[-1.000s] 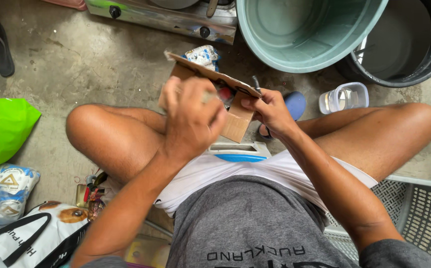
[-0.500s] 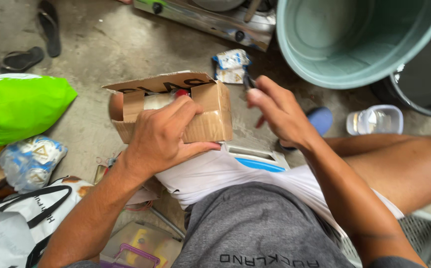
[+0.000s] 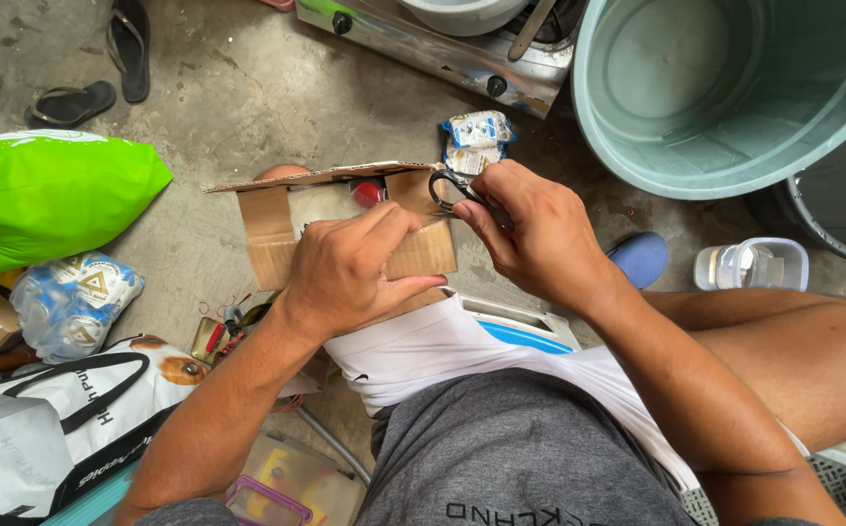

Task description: The person sits on a small stool and uses scissors to cut open a cardboard box. They remove several plastic-wrapped items, including a white bag of rice and a small bottle, and place the rice into a nearby bucket.

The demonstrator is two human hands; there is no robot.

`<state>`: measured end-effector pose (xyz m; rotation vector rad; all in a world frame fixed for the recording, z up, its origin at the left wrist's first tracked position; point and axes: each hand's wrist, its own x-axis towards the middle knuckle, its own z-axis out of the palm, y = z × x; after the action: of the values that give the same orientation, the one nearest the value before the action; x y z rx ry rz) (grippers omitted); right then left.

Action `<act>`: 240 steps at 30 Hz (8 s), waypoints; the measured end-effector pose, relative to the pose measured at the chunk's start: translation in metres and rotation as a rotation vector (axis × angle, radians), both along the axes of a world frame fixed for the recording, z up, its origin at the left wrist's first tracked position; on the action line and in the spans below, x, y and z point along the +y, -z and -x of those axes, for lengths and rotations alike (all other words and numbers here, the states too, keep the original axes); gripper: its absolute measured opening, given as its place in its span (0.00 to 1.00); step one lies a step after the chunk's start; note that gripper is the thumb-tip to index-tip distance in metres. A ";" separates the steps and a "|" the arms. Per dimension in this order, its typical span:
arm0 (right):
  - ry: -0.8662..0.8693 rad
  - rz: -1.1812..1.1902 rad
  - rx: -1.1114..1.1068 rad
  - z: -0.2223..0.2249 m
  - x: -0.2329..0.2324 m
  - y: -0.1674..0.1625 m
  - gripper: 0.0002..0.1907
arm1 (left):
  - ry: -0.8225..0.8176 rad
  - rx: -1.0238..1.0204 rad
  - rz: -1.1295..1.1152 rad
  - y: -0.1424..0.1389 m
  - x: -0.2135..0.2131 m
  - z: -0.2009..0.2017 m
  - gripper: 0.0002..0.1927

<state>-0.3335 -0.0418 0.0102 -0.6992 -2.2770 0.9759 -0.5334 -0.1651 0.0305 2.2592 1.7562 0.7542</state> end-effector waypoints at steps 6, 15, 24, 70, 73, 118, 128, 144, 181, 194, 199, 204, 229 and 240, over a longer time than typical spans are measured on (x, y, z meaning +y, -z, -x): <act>-0.079 0.129 -0.259 -0.015 -0.007 0.003 0.11 | 0.042 0.039 -0.041 -0.001 0.000 -0.001 0.25; 0.095 0.774 0.103 -0.026 0.005 0.010 0.24 | 0.131 0.143 -0.259 -0.004 -0.010 -0.009 0.08; 0.246 0.349 -0.111 0.029 -0.023 0.019 0.37 | 0.005 0.069 -0.261 0.006 -0.057 -0.047 0.14; 0.037 1.375 0.622 0.005 0.019 0.121 0.13 | -0.610 -0.295 -0.311 0.026 -0.079 0.033 0.22; -0.059 1.346 0.593 0.009 0.031 0.122 0.15 | -0.581 -0.641 -0.350 0.024 -0.078 0.030 0.23; -0.523 0.681 -0.040 0.031 0.030 0.051 0.67 | -0.716 0.035 -0.162 0.017 -0.070 0.053 0.32; -0.296 0.755 -0.142 0.049 0.031 0.038 0.46 | -0.416 0.001 -0.073 -0.002 -0.093 0.004 0.26; -0.147 0.637 -0.067 0.035 -0.008 0.042 0.38 | -0.608 0.219 -0.225 0.093 -0.108 0.020 0.19; 0.699 1.303 -0.560 -0.118 0.149 0.307 0.37 | -0.335 0.247 0.809 0.409 0.223 -0.098 0.49; -0.606 0.914 -1.570 -0.081 0.144 0.345 0.28 | -0.273 0.176 0.675 0.426 0.253 -0.080 0.29; -0.658 1.077 -1.106 -0.059 0.175 0.344 0.22 | -0.444 0.081 0.749 0.423 0.275 -0.093 0.15; 0.221 0.707 -0.784 -0.049 0.187 0.336 0.17 | -0.442 -0.075 0.647 0.413 0.282 -0.090 0.09; 0.104 0.591 0.160 -0.036 0.124 0.143 0.06 | -0.241 -1.724 0.601 0.181 0.171 -0.011 0.15; 0.093 -0.002 0.110 -0.055 0.071 0.038 0.07 | -0.257 -1.561 0.399 0.115 0.119 -0.032 0.16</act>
<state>-0.2788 0.0295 -0.0282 -0.7261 -2.1306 0.9451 -0.5010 -0.0458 -0.0845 0.6076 1.1080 1.4234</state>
